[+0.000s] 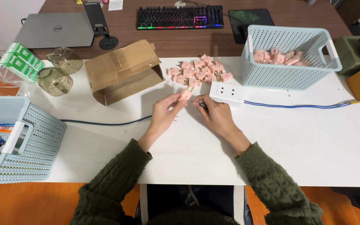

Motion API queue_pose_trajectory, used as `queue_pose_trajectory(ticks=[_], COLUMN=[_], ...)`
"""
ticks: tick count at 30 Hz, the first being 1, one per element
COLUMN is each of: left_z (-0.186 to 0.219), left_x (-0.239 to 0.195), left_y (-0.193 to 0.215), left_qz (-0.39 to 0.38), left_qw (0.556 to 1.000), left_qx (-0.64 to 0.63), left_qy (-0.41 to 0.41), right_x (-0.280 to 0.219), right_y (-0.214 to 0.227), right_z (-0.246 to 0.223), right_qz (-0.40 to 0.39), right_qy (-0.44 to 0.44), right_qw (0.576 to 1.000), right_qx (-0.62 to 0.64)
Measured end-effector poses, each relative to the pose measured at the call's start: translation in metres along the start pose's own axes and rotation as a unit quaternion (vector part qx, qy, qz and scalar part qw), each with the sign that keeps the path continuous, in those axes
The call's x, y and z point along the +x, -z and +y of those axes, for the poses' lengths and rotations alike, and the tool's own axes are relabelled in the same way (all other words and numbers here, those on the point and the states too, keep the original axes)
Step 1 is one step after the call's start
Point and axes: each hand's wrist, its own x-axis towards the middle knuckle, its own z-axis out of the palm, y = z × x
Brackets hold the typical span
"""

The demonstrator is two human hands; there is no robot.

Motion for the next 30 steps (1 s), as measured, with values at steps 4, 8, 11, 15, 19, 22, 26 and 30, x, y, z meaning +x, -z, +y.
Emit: queue_pose_trajectory(ticks=[4, 8, 11, 15, 19, 22, 26, 30], left_z=[-0.009, -0.002, -0.003, -0.003, -0.009, -0.003, 0.009, 0.02], left_x=[0.0, -0.004, -0.003, -0.006, -0.005, -0.01, -0.011, -0.012], left_y=[-0.011, -0.013, -0.014, -0.016, -0.016, -0.016, -0.016, -0.012], left_qz=[-0.012, -0.03, -0.036, -0.043, -0.047, -0.06, -0.072, -0.092], left_qw=[1.0, 0.999, 0.999, 0.998, 0.998, 0.994, 0.99, 0.984], left_qx=[-0.013, -0.027, -0.03, -0.043, -0.044, -0.088, -0.115, -0.133], left_qy=[-0.003, 0.014, 0.013, 0.012, 0.009, 0.026, 0.036, 0.068], right_x=[-0.002, -0.003, -0.003, -0.007, -0.004, -0.008, -0.007, -0.008], right_y=[-0.001, -0.003, -0.004, -0.004, 0.002, 0.001, 0.012, 0.009], right_z=[0.001, 0.0, 0.0, -0.001, -0.008, -0.007, -0.023, -0.021], right_qz=[0.032, 0.036, 0.038, 0.054, 0.072, 0.076, 0.093, 0.097], right_qy=[-0.001, 0.005, 0.012, 0.014, 0.024, 0.022, 0.017, -0.027], right_qw=[0.999, 0.999, 0.999, 0.998, 0.997, 0.996, 0.995, 0.993], right_qx=[0.0, -0.008, -0.012, -0.017, -0.03, -0.036, 0.002, 0.058])
